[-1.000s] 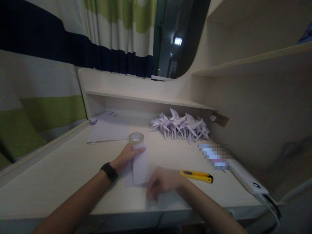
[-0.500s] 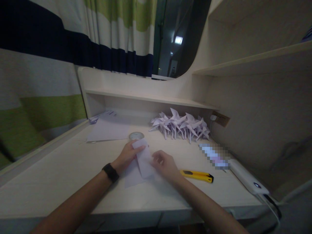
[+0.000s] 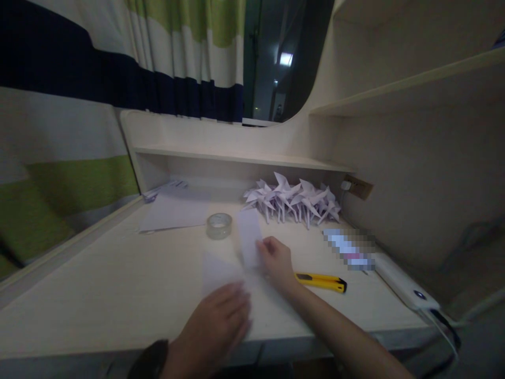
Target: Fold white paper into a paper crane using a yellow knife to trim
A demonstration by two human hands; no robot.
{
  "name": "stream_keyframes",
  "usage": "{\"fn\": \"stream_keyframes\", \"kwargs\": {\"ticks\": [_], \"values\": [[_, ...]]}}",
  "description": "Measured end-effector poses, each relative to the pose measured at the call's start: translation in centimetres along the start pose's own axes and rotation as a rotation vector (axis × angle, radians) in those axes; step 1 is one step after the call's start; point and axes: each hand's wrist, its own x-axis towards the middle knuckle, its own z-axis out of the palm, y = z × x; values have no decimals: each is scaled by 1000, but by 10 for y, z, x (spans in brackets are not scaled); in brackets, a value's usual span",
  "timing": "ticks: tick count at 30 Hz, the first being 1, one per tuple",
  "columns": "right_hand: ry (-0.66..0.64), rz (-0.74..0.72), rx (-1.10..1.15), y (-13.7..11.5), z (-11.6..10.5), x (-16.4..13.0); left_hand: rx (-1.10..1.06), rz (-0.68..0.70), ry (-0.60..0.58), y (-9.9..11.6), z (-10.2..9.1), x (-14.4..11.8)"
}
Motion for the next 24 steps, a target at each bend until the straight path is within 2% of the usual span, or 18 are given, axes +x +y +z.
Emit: {"fn": "stream_keyframes", "kwargs": {"ticks": [2, 5, 7, 8, 11, 13, 14, 18, 21, 24], "values": [[-14, 1, 9, 0, 2, -2, 66, 89, -3, 11, -4, -20], [-19, -2, 3, -1, 3, -3, 74, 130, 35, 8, -15, -46], [-18, 4, 12, -2, 3, -3, 74, 56, 108, 1, -25, -59], [-17, 9, 23, -2, 3, -3, 82, 49, 188, -2, -29, -64], [-8, 11, 65, -4, 5, -2, 115, -70, 337, -9, -41, -67], [-5, 7, 105, -6, 7, -1, 137, -160, 310, -11, -46, -59], [-15, 15, 132, -8, 8, -1, 140, -162, 265, -13, -46, -54], [-133, 80, 237, -16, 6, 7, 178, -61, 84, -20, -37, -32], [-135, 16, 213, -17, -1, 23, 178, -45, -46, -26, -24, -20], [-87, -57, 147, -6, -10, 45, 180, -49, -116, -29, -13, -2]]}}
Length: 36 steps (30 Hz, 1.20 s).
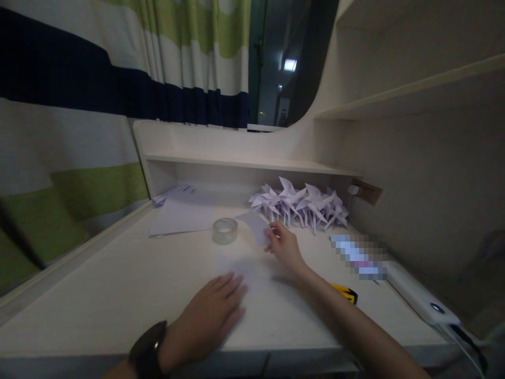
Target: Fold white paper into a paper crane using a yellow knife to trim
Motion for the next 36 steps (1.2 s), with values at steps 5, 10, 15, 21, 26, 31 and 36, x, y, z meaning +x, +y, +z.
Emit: {"fn": "stream_keyframes", "kwargs": {"ticks": [5, 10, 15, 21, 26, 31, 36], "values": [[147, 167, 167, 36, -14, 20, 2, -25, -30, -6, 10, 52], [319, 289, 243, 64, -22, 21, -20, -41, -37, -14, 26, 101], [366, 251, 151, 53, -50, 29, 31, -61, -25, -9, 35, 125], [44, -84, -559, 27, -108, -27, 57, -98, 7, -4, 41, 144], [-249, -138, -387, 25, -139, -87, 1, -110, -5, -11, 40, 154], [-326, 135, -164, 25, -147, -98, -55, -104, 18, -23, 35, 142], [-284, 156, -116, 31, -139, -94, -60, -68, 29, -32, 44, 123]]}}
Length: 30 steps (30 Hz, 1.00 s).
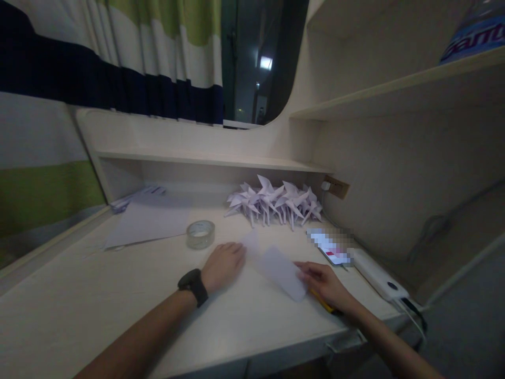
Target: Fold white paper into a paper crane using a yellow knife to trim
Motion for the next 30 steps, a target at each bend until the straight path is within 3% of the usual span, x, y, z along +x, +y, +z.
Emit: {"fn": "stream_keyframes", "kwargs": {"ticks": [6, 11, 16, 18, 20, 23, 27, 30], "values": [[200, 15, -154, 19, 13, 32, 15, -16, -8, -2, 8, -2], [330, -3, -223, 35, 7, 69, -41, -39, -67, -6, 12, -3], [415, -80, -365, 15, 2, 93, -222, -34, -111, -19, 14, 4], [398, -158, -427, -1, 9, 104, -329, -155, -19, -28, 8, 11], [322, -215, -491, -16, 21, 116, -428, -354, 158, -37, -3, 16], [89, -297, -434, -34, 42, 135, -596, -356, 317, -49, -22, 16], [-57, -324, -249, -43, 67, 149, -717, -374, 343, -57, -43, 0], [-27, -249, -67, -38, 81, 149, -750, -453, 306, -56, -54, -14]]}}
